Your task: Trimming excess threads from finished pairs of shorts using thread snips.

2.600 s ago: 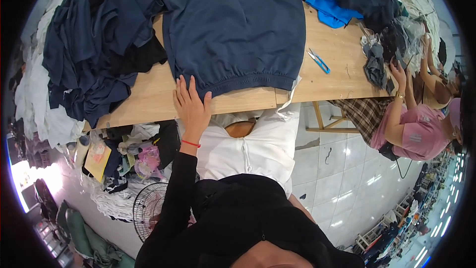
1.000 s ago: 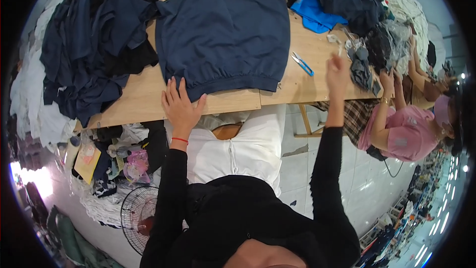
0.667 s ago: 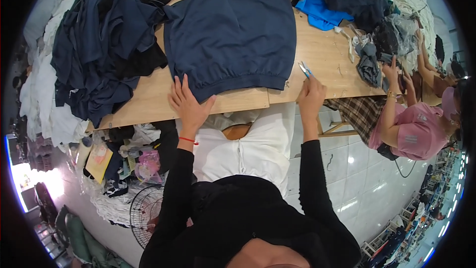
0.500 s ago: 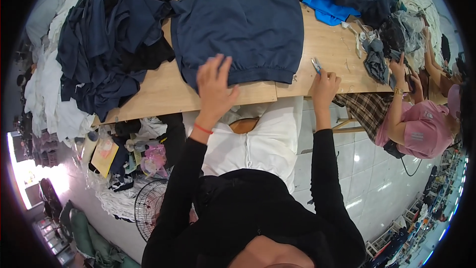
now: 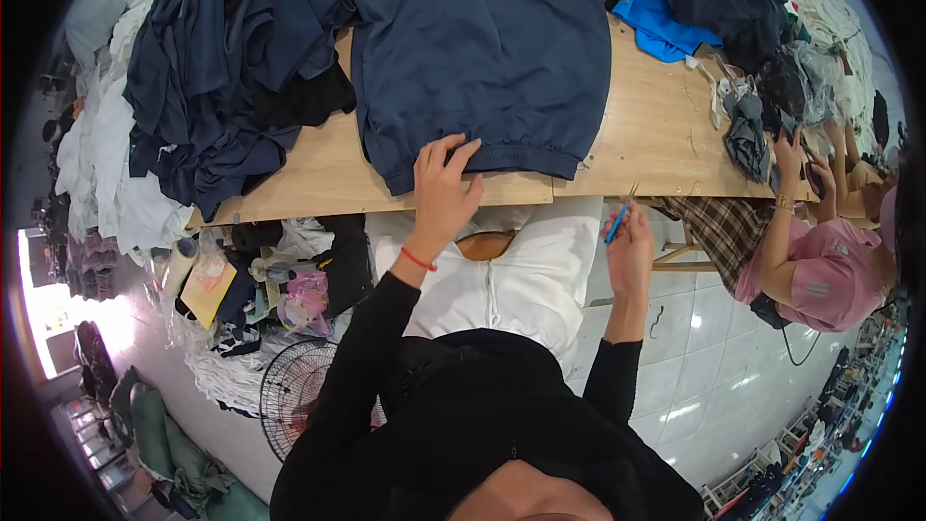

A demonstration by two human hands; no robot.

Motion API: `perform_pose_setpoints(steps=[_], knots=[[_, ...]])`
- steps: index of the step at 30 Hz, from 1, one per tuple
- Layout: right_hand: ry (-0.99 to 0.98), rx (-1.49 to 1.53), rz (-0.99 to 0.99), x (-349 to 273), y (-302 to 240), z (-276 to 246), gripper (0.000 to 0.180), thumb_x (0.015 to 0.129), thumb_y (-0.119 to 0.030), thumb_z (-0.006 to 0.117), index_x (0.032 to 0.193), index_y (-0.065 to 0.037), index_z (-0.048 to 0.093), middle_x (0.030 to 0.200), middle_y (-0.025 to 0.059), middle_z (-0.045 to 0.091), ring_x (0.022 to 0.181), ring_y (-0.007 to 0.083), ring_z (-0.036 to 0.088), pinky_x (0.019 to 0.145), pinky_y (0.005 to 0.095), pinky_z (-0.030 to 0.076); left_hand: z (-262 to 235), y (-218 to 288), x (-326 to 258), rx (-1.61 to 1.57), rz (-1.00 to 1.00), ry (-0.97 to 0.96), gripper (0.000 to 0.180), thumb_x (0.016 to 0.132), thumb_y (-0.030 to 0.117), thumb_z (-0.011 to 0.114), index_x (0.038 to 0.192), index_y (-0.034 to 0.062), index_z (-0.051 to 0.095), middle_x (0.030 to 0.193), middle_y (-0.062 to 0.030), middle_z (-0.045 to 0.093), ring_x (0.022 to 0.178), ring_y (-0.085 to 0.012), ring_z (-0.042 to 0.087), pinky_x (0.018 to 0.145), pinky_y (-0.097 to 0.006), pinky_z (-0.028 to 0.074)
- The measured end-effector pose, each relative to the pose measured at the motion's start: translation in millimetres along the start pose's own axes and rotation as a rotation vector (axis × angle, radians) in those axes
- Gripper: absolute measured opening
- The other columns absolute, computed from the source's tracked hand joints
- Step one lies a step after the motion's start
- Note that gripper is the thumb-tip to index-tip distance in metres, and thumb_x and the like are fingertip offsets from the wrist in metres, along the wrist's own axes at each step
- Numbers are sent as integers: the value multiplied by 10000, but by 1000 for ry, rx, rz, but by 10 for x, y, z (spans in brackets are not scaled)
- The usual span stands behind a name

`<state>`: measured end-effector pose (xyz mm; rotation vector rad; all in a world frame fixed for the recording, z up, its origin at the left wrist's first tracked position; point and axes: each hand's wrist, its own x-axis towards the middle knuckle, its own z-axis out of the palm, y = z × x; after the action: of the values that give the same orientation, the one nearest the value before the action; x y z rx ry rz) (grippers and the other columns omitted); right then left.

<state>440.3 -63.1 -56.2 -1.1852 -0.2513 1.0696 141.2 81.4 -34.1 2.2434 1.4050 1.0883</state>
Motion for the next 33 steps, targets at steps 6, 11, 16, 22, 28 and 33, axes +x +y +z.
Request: perform_pose_setpoints(steps=[6,11,16,22,28,33], knots=[[61,-527,-20,-216,62,577,121,1029,-130,761,1069,-17,755,848,-44,647,671,43,492,612,241,411,132,-17,-284,-331,-453,-202,231,929,74,763,1153,23,738,1023,-96,765,894,-210,730,807,-338,585],[-146,-863,-559,-50,258,1316,135,930,-20,793,1064,-5,800,938,116,739,817,188,687,708,307,525,296,-265,-421,-664,-688,-153,196,1014,96,724,1154,-41,739,965,-86,789,798,-117,747,748,-266,598],[-140,-1278,-861,339,723,1333,206,819,35,776,1009,-43,762,968,101,643,813,367,691,677,456,551,309,-220,-362,-877,-738,-237,225,1067,73,669,1234,-75,704,1057,-106,776,921,-154,770,822,-279,622],[-128,-1215,-721,243,626,1408,145,875,32,717,996,-38,678,959,126,615,878,368,692,726,471,543,164,-388,-424,-945,-794,-236,248,1094,104,648,1264,-70,694,1110,-133,769,1005,-189,772,899,-298,639],[-76,-1055,-809,257,590,1454,60,1008,-107,701,1031,-53,691,1024,119,631,873,372,683,707,483,536,170,-335,-337,-954,-861,-278,251,1117,136,621,1263,-51,701,1127,-122,767,1017,-187,773,920,-294,636],[-208,-1255,-810,337,794,1443,434,739,22,791,1159,-86,773,1008,61,638,846,313,713,694,439,557,151,-328,-364,-973,-884,-229,202,1098,66,603,1225,-48,710,1127,-150,775,993,-199,782,869,-289,629]])
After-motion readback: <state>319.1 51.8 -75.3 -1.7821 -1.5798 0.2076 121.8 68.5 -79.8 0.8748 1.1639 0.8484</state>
